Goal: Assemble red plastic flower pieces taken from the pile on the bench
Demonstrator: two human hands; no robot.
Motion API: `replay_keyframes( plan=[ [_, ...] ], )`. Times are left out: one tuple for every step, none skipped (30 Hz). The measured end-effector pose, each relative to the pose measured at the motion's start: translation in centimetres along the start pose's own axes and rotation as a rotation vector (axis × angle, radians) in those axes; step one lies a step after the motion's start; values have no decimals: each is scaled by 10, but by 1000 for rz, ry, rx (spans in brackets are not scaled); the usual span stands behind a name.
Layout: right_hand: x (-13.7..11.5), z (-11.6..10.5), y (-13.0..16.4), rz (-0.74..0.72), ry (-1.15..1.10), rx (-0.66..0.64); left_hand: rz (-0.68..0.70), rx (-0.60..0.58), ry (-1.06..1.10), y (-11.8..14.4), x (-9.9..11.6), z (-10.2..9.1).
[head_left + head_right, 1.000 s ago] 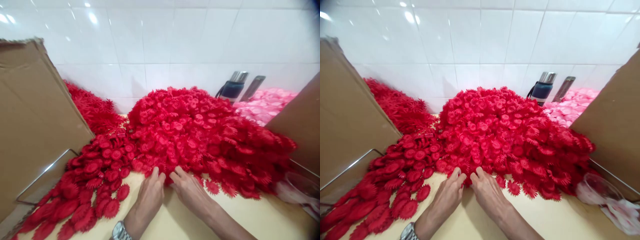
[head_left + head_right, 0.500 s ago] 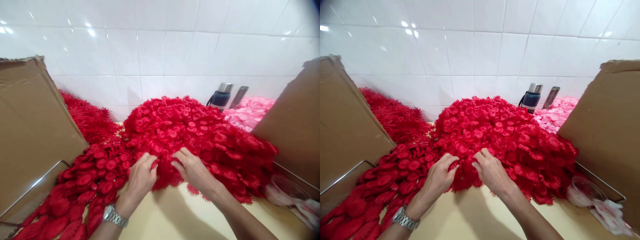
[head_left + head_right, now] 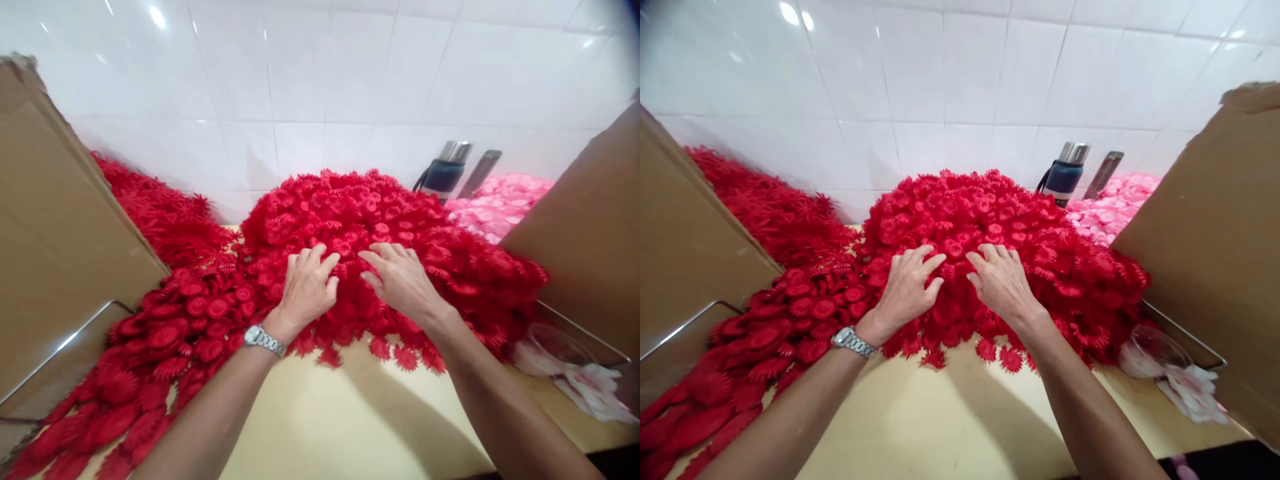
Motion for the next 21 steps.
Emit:
replay_keyframes(
  plan=[
    [-1,-4,4,-4,-19,22,2,6,5,5,-1,-5],
    [-3,-8,8,-10,-53,49,22,10,14,10,-1,-10],
    [-6,-13,13,-20,-102,73,61,3,24,17,2,-14],
    [-10,-16,18,-35,-165,89,119,-26,36,25,8,-17],
    [-17,-18,25,-55,-238,84,194,-72,53,36,16,-17],
    [-26,-17,32,-84,-313,51,274,-146,72,49,25,-15],
    [-37,-14,41,-121,-382,-11,351,-238,97,63,35,-11],
    [-49,-8,51,-164,-436,-94,415,-309,125,78,43,-8],
    [-62,-1,62,-209,-466,-185,455,-373,141,91,49,-4],
    [-73,7,72,-250,-467,-268,477,-393,133,101,53,-1],
    [-82,14,81,-282,-441,-324,484,-395,108,108,54,2],
    [-89,21,86,-302,-398,-346,480,-389,82,112,53,5],
    [-92,28,88,-308,-351,-345,468,-376,55,114,50,8],
    [-94,34,88,-304,-310,-328,450,-366,33,114,46,12],
    [-94,39,86,-296,-278,-304,426,-357,15,113,42,15],
    [-93,44,82,-288,-257,-283,400,-350,-1,110,36,18],
    [-92,48,79,-283,-247,-267,375,-343,-18,107,31,21],
    [-92,52,76,-282,-242,-253,354,-336,-34,104,27,22],
    [-91,54,74,-285,-238,-241,338,-332,-47,101,24,23],
    [-91,55,73,-291,-238,-230,330,-331,-57,99,22,22],
    [-91,56,73,-300,-243,-220,327,-334,-62,98,21,21]
  ],
)
Point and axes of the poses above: each hand's wrist, its own y-axis away from the middle knuckle, its own z-axis out of the palm, x = y × z, the point moved 8 cm from there along -y, towards the middle knuckle, and after that the axes turned 7 degrees about x, right-handed, at the moved point
